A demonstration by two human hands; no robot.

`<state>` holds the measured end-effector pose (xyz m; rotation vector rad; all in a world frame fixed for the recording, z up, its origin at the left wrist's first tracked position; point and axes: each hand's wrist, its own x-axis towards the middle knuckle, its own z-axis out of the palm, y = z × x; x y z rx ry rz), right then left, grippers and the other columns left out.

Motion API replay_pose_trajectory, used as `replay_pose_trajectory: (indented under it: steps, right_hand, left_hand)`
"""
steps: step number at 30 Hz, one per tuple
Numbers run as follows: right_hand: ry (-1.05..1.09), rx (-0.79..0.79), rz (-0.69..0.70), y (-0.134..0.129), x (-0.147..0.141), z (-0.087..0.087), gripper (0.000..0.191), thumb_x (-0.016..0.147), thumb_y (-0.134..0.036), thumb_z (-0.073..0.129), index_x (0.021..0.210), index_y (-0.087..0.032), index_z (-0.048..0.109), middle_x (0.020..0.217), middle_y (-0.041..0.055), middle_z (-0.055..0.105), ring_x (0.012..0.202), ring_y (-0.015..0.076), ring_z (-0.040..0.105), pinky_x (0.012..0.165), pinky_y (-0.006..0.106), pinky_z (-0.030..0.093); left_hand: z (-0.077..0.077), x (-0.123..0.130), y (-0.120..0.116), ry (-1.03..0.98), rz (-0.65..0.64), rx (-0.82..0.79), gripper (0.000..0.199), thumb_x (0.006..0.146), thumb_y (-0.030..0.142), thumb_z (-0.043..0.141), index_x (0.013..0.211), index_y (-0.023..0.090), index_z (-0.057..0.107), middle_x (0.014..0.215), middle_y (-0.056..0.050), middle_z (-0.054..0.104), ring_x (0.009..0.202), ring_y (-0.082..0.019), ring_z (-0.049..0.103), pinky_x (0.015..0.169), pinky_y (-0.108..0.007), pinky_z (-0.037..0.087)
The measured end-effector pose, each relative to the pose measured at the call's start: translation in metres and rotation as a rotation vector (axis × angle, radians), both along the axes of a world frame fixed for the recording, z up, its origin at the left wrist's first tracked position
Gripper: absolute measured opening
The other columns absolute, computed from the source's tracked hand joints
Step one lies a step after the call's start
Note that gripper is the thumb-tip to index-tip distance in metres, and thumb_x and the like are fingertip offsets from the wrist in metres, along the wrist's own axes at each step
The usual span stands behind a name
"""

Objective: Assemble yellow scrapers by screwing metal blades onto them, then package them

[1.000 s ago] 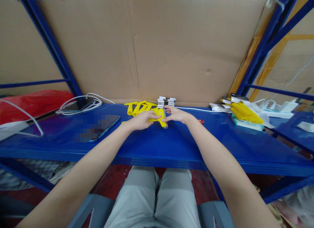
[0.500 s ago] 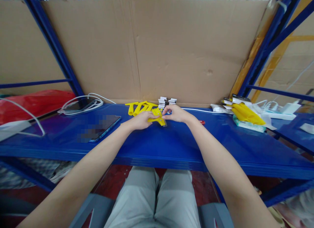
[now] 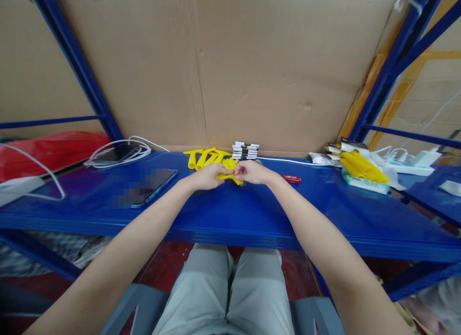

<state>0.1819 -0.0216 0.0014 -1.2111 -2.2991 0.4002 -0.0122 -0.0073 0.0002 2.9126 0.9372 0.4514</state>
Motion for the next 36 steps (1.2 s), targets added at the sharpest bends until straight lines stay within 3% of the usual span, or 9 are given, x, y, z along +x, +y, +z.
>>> replay_pose_trajectory:
  steps: [19, 24, 36]
  right_hand:
    - [0.000, -0.071, 0.033, 0.0071, 0.0066, -0.0053, 0.012, 0.076, -0.026, 0.053, 0.073, -0.016, 0.057, 0.068, 0.0005, 0.058, 0.061, 0.0126, 0.050, 0.059, 0.025, 0.041]
    - [0.087, -0.103, 0.035, 0.0052, 0.0069, -0.0049, 0.006, 0.072, -0.022, 0.057, 0.074, -0.017, 0.053, 0.071, 0.0001, 0.057, 0.062, 0.0115, 0.049, 0.059, 0.024, 0.042]
    - [0.262, -0.267, 0.050, 0.0034, 0.0063, -0.0046, 0.015, 0.065, -0.018, 0.065, 0.073, -0.018, 0.052, 0.066, -0.0039, 0.054, 0.059, 0.0097, 0.048, 0.060, 0.024, 0.042]
  left_hand:
    - [0.0025, 0.0009, -0.0056, 0.034, -0.005, -0.001, 0.043, 0.074, 0.007, 0.052, 0.113, 0.022, 0.065, 0.106, -0.005, 0.067, 0.097, -0.021, 0.059, 0.087, -0.032, 0.042]
    - [0.0026, 0.0010, -0.0048, 0.027, -0.012, -0.004, 0.045, 0.074, 0.006, 0.052, 0.114, 0.021, 0.065, 0.107, -0.006, 0.067, 0.097, -0.021, 0.059, 0.087, -0.032, 0.043]
    - [0.0023, 0.0006, -0.0048, 0.021, -0.047, 0.011, 0.046, 0.070, 0.003, 0.050, 0.110, 0.020, 0.067, 0.101, -0.006, 0.069, 0.093, -0.020, 0.061, 0.082, -0.030, 0.043]
